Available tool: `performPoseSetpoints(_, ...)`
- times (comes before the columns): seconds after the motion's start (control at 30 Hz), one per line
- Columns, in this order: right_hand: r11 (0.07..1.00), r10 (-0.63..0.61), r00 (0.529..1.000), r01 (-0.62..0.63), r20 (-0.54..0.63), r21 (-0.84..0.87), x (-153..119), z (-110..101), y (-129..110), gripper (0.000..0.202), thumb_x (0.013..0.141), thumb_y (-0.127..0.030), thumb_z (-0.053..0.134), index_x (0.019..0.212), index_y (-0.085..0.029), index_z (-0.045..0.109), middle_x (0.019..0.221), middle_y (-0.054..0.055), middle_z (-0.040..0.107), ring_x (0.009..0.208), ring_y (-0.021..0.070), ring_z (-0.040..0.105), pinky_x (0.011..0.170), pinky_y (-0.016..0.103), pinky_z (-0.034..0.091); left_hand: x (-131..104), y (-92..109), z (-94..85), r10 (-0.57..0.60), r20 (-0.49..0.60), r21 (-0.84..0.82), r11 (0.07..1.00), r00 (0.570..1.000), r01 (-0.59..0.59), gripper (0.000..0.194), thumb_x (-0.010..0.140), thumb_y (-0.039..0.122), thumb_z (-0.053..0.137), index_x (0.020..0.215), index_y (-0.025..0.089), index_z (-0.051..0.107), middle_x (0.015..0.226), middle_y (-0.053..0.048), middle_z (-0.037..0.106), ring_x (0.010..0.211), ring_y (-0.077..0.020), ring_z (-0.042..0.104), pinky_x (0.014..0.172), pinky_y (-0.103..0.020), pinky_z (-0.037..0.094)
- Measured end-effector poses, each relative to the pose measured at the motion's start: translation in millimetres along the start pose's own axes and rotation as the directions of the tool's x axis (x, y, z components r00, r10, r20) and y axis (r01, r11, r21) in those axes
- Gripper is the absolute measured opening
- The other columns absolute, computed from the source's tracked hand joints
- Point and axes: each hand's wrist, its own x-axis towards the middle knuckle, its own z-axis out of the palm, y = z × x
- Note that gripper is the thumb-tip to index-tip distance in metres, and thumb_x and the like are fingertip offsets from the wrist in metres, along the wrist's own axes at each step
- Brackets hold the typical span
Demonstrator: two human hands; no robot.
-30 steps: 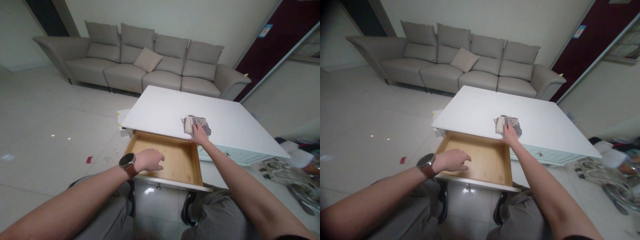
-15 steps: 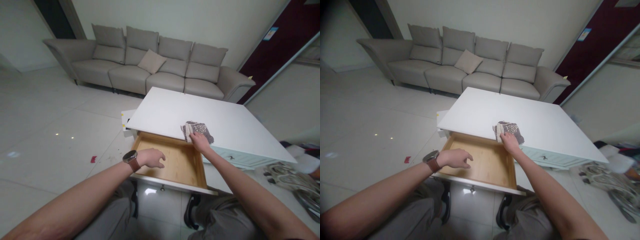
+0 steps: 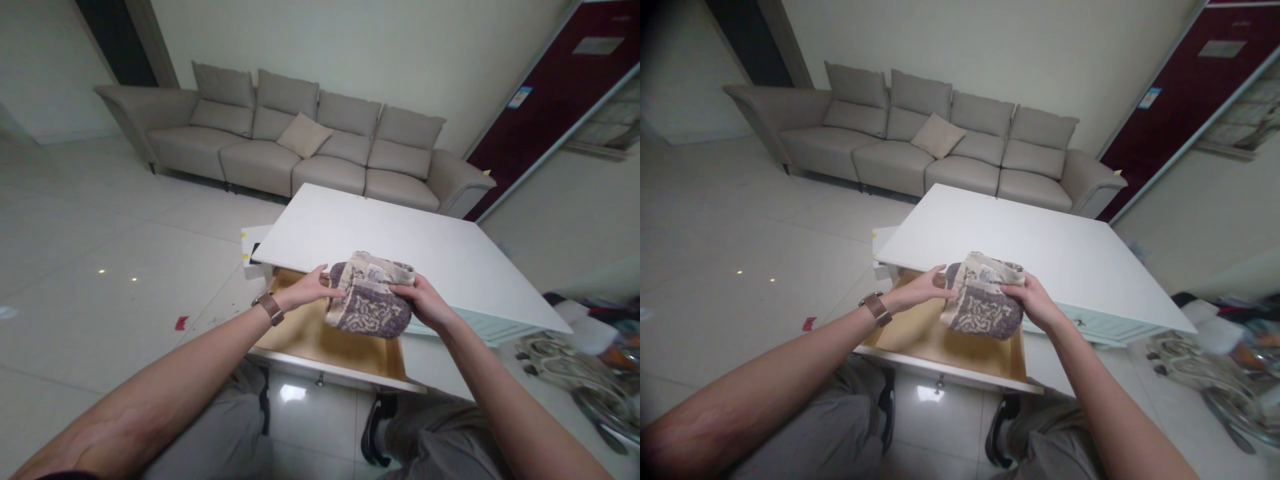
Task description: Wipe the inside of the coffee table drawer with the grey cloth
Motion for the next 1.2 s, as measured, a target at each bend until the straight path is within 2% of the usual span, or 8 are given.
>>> performPoseSetpoints(0.13,0.983,0.099,0.992,-0.11,0.077,0.147,-6.5,14.7,-4.7,0.061,0.067,-0.039,0.077,0.123,-0.016,0.064,0.111,0.013,0.075,0.098,0.0296,0.07,0.093,0.042,0.052,-4.0,6.7,11.6,0.053,0.215,-0.395,0.918,0.975,0.037,0.071,0.069,0.035,0.087,0.131,0.012,0.062,0.133,-0.018,0.065,0.121,-0.0297,0.062,0.107,-0.044,0.046)
performPoseSetpoints(0.4,0.991,0.068,0.998,-0.067,-0.005,0.119,4.5,25.8,8.4,0.069,0.071,-0.046,0.076,0.13,-0.024,0.049,0.122,0.011,0.067,0.103,0.0263,0.066,0.092,0.042,0.052,-4.9,6.9,31.0,-0.054,0.033,-0.49,0.869,0.998,0.063,0.064,0.062,0.023,0.088,0.122,0.015,0.068,0.123,-0.014,0.072,0.113,-0.0284,0.067,0.101,-0.043,0.051)
performPoseSetpoints(0.5,0.969,-0.201,0.949,0.157,-0.241,-0.19,4.4,24.1,5.1,0.073,0.069,-0.048,0.08,0.13,-0.029,0.045,0.132,0.01,0.057,0.113,0.0274,0.058,0.093,0.043,0.051,-2.0,7.8,32.8,-0.041,-0.02,-0.472,0.881,0.999,0.027,0.063,0.062,0.021,0.085,0.123,0.014,0.068,0.123,-0.015,0.072,0.111,-0.029,0.068,0.1,-0.044,0.052)
performPoseSetpoints(0.6,0.76,-0.478,0.876,0.376,-0.065,-0.53,-0.9,25.8,-3.9,0.047,0.077,-0.046,0.077,0.114,-0.026,0.057,0.121,0.009,0.059,0.116,0.0282,0.053,0.1,0.046,0.043,0.8,6.2,31.4,-0.014,-0.045,-0.437,0.9,0.999,-0.007,0.062,0.062,0.021,0.085,0.121,0.013,0.068,0.121,-0.014,0.072,0.109,-0.0281,0.068,0.1,-0.043,0.052)
performPoseSetpoints(0.7,0.634,-0.451,0.862,0.493,0.233,-0.596,-5.0,33.9,-6.7,0.033,0.083,-0.042,0.073,0.108,-0.024,0.061,0.107,0.008,0.064,0.105,0.0265,0.055,0.094,0.043,0.041,2.4,1.7,29.8,-0.011,-0.038,-0.416,0.909,0.999,-0.006,0.062,0.062,0.021,0.086,0.12,0.012,0.068,0.119,-0.014,0.073,0.105,-0.0272,0.07,0.1,-0.043,0.052)
performPoseSetpoints(0.83,0.657,-0.365,0.88,0.475,0.303,-0.586,-3.0,42.9,-1.3,0.018,0.089,-0.037,0.066,0.086,-0.021,0.058,0.082,0.002,0.059,0.081,0.0195,0.052,0.077,0.033,0.04,2.1,-2.1,29.2,0.008,0.015,-0.344,0.939,1.0,-0.002,0.057,0.067,0.029,0.086,0.117,0.011,0.068,0.123,-0.015,0.072,0.108,-0.0274,0.068,0.102,-0.042,0.05)
performPoseSetpoints(0.97,0.725,-0.391,0.826,0.548,0.407,-0.417,-2.7,42.3,-3.8,0.023,0.095,-0.036,0.059,0.078,-0.021,0.057,0.078,0.001,0.055,0.077,0.0168,0.051,0.072,0.029,0.04,1.2,-0.5,28.6,0.057,0.03,-0.144,0.988,0.998,-0.052,0.049,0.081,0.039,0.075,0.12,0.011,0.067,0.127,-0.013,0.07,0.117,-0.0278,0.064,0.107,-0.043,0.046)
performPoseSetpoints(1.2,0.656,-0.518,0.831,0.539,0.203,-0.529,-6.1,46.4,-1.0,0.013,0.088,-0.035,0.069,0.083,-0.023,0.065,0.117,0.009,0.058,0.115,0.028,0.049,0.1,0.047,0.038,-1.1,6.8,29.4,0.089,0.207,0.001,0.996,0.974,-0.091,0.045,0.081,0.031,0.069,0.122,0.012,0.067,0.12,-0.009,0.073,0.112,-0.0271,0.064,0.103,-0.04,0.046)
